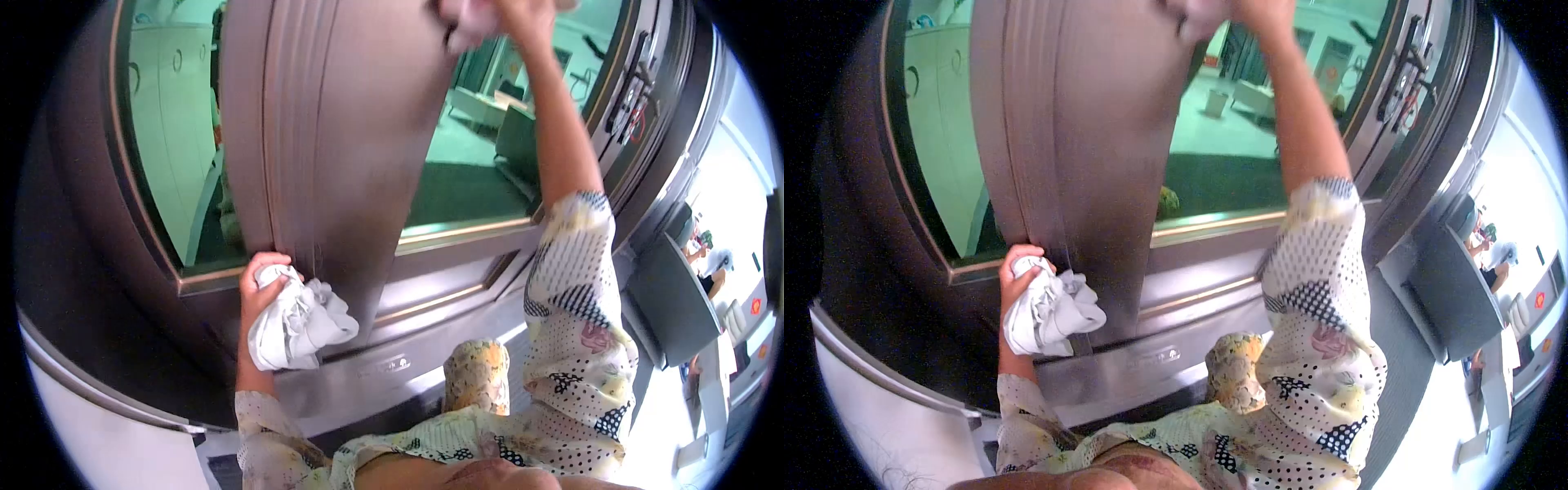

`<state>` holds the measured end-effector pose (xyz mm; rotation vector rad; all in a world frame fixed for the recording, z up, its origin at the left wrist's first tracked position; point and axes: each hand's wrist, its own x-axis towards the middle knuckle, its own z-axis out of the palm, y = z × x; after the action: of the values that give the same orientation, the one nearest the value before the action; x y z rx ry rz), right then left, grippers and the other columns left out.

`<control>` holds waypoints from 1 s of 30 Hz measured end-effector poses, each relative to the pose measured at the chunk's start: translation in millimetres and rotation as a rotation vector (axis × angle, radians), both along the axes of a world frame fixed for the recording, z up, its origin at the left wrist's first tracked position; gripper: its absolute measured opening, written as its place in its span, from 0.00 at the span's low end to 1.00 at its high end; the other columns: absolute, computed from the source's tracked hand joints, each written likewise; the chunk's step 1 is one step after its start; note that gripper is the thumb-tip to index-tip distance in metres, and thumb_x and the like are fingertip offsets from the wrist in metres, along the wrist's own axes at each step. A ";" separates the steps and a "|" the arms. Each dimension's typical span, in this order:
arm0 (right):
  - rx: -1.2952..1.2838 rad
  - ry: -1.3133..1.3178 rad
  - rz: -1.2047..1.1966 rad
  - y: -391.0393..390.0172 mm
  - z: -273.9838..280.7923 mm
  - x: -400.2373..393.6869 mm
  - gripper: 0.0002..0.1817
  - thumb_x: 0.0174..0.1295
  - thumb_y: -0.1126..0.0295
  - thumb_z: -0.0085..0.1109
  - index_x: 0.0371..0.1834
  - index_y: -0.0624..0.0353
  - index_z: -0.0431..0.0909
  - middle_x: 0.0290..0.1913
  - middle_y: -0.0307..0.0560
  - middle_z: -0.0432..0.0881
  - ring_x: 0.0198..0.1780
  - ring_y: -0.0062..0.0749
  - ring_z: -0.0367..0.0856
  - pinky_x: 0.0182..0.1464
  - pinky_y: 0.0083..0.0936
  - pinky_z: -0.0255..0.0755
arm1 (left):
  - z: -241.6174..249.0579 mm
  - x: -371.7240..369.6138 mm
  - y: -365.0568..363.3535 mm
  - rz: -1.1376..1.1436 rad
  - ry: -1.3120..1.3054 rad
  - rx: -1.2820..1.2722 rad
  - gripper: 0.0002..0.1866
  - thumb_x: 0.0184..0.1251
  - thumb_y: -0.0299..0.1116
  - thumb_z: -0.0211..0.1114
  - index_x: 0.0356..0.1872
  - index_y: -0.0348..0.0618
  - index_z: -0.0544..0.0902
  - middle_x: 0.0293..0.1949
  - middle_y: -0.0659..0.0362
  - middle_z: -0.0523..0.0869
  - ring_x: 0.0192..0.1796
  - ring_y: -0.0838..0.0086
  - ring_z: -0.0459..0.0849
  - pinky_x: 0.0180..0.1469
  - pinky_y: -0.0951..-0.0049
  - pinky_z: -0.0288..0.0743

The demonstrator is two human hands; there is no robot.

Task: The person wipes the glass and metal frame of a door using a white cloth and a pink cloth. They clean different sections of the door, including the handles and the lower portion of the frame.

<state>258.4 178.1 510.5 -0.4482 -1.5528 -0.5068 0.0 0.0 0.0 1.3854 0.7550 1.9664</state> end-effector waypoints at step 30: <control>-0.130 0.363 0.062 117.0 -281.4 179.3 0.36 0.52 0.67 0.68 0.67 0.59 0.67 0.64 0.57 0.73 0.67 0.49 0.70 0.69 0.37 0.62 | 25.7 48.3 -19.1 0.418 -0.034 -0.126 0.09 0.64 0.26 0.63 0.45 0.39 0.79 0.38 0.57 0.84 0.40 0.72 0.82 0.46 0.73 0.77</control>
<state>437.7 295.1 229.1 -0.5569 -1.2483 -0.2587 48.3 -19.1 25.7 1.1859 1.2092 2.1999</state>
